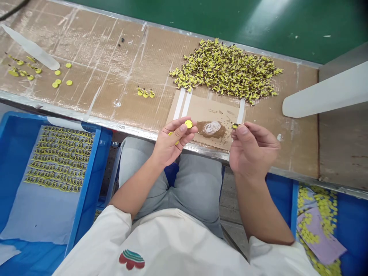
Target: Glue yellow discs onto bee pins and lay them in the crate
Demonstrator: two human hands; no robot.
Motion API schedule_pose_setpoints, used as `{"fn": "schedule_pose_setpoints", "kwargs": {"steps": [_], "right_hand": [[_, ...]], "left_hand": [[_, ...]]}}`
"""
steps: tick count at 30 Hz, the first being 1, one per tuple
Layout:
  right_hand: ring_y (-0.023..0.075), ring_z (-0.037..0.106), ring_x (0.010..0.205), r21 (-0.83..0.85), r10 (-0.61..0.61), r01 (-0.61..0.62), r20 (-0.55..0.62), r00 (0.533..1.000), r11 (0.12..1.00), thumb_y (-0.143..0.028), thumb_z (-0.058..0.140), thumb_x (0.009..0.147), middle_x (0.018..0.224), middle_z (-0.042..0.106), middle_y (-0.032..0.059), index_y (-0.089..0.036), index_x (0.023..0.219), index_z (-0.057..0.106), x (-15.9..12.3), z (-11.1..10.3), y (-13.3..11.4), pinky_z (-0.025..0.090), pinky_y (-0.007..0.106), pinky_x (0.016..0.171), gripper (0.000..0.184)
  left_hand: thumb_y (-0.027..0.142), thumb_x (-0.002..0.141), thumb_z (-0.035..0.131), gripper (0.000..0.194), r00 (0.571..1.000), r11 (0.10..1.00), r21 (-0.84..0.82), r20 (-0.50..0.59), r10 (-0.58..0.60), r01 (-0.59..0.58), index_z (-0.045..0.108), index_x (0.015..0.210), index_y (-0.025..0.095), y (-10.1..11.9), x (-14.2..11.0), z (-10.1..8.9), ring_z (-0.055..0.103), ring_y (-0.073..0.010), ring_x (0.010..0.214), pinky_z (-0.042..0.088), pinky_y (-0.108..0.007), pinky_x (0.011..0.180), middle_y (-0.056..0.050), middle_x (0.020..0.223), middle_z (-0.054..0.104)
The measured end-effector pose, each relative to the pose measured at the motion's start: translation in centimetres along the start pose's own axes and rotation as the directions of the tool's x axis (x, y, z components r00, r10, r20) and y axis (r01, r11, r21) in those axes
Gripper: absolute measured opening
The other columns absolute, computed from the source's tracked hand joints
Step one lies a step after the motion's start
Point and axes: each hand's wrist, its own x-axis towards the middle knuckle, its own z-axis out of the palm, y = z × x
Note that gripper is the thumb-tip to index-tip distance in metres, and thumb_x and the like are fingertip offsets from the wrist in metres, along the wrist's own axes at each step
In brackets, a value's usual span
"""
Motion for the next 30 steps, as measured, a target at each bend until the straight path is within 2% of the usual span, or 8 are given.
{"fn": "schedule_pose_setpoints", "kwargs": {"steps": [4,9,14,19,24,30], "right_hand": [[0.0196,0.074,0.077,-0.054,-0.032,0.037,0.086,0.996,0.998,-0.039,0.09,0.07,0.084,0.077,0.0001,-0.027,0.084,0.077,-1.1,1.4,-1.7,0.065,0.039,0.075,0.023],[0.0221,0.076,0.084,-0.034,-0.027,0.034,0.207,0.978,0.999,-0.034,0.087,0.074,0.088,0.078,0.0016,-0.026,0.086,0.077,-1.5,2.4,-2.2,0.065,0.044,0.085,0.018],[0.0208,0.076,0.081,-0.032,-0.013,0.02,0.198,0.98,0.999,-0.031,0.089,0.073,0.087,0.078,0.0017,-0.025,0.086,0.078,-1.6,2.6,-2.0,0.065,0.041,0.082,0.018],[0.0213,0.077,0.084,-0.004,-0.034,0.036,0.222,0.974,0.999,-0.027,0.087,0.075,0.088,0.079,0.0017,-0.026,0.087,0.079,-1.8,2.9,-2.1,0.066,0.041,0.083,0.015],[0.0225,0.077,0.085,-0.006,-0.016,0.018,0.227,0.974,1.0,-0.025,0.086,0.076,0.091,0.08,0.0021,-0.025,0.088,0.079,-1.9,3.2,-2.4,0.067,0.042,0.082,0.014],[0.0195,0.077,0.075,-0.004,-0.021,0.023,0.237,0.971,1.0,-0.021,0.085,0.077,0.087,0.079,0.0011,-0.024,0.089,0.079,-2.1,3.3,-2.6,0.068,0.035,0.071,0.014]], "left_hand": [[0.032,0.079,0.082,0.026,0.999,0.999,0.014,0.003,-0.045,0.045,0.076,0.103,0.022,-0.5,-0.5,0.6,0.077,-0.0154,0.096,0.061,-0.021,0.086,-0.002,0.102,0.079],[0.029,0.078,0.083,0.025,0.994,0.996,0.006,0.06,-0.086,0.085,0.077,0.102,0.021,-0.6,-0.8,1.0,0.076,-0.0165,0.098,0.061,-0.02,0.086,-0.003,0.108,0.078],[0.026,0.078,0.083,0.025,0.992,0.997,-0.014,0.098,-0.076,0.077,0.077,0.103,0.023,-0.5,-0.9,1.1,0.077,-0.014,0.095,0.06,-0.015,0.078,-0.001,0.108,0.078],[0.03,0.079,0.082,0.027,0.992,0.994,-0.006,0.072,-0.108,0.108,0.076,0.105,0.024,-0.6,-0.8,0.9,0.077,-0.0153,0.092,0.061,-0.019,0.08,-0.001,0.102,0.079],[0.034,0.079,0.083,0.026,0.983,0.991,-0.005,0.129,-0.134,0.135,0.078,0.1,0.021,-0.6,-0.8,0.9,0.078,-0.0141,0.084,0.061,-0.016,0.075,-0.003,0.095,0.08],[0.033,0.077,0.084,0.028,0.986,0.992,-0.007,0.118,-0.122,0.123,0.08,0.102,0.02,-0.6,-0.8,1.1,0.078,-0.0132,0.083,0.06,-0.015,0.075,-0.003,0.095,0.08]]}}
